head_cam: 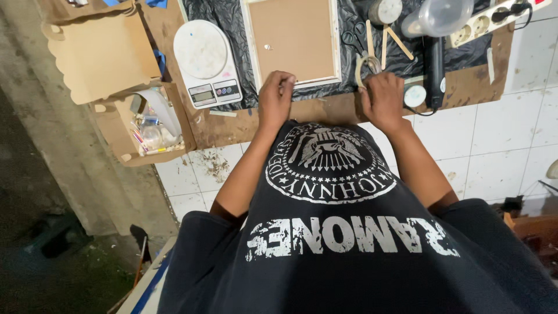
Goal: The person applies masking tape to the edges of a square frame on a workbench. They repeatedly press and smooth the tape along the perimeter, occasionally lifting the frame to adjust the tape placement.
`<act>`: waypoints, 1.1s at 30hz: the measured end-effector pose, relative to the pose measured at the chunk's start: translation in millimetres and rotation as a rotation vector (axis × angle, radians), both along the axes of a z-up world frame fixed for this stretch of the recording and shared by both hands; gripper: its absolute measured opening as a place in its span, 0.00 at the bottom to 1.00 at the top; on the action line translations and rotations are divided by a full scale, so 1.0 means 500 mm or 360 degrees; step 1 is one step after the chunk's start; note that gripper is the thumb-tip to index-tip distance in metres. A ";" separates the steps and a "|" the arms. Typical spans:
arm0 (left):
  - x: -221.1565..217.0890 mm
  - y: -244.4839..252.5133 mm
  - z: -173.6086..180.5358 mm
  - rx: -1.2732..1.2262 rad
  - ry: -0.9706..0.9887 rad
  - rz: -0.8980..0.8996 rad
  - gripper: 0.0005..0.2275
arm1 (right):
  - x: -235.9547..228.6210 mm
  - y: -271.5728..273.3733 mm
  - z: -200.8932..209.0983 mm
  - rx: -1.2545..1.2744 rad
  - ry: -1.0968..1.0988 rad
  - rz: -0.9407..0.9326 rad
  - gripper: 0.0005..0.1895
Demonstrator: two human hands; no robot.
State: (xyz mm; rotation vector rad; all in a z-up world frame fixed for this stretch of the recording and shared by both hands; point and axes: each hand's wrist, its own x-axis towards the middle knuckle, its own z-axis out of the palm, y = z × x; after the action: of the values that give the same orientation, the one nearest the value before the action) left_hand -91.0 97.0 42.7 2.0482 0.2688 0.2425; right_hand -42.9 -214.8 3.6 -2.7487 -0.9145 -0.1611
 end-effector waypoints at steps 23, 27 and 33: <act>-0.133 0.061 -0.024 -0.0691 0.0223 -0.0141 0.02 | -0.076 0.182 0.125 0.0686 0.1046 0.0499 0.11; -0.152 0.087 0.011 -0.1012 0.0284 0.0182 0.06 | -0.039 0.173 0.162 0.0483 0.0882 0.0530 0.14; -0.132 0.143 -0.015 -0.1063 0.0192 0.0669 0.01 | 0.033 0.075 0.182 0.0175 0.0612 0.0455 0.22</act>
State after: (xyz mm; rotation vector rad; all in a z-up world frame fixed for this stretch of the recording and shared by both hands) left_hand -157.0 168.7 35.1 1.3309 0.7502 0.2441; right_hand -26.3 -177.3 94.7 -2.3930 -1.1272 0.3447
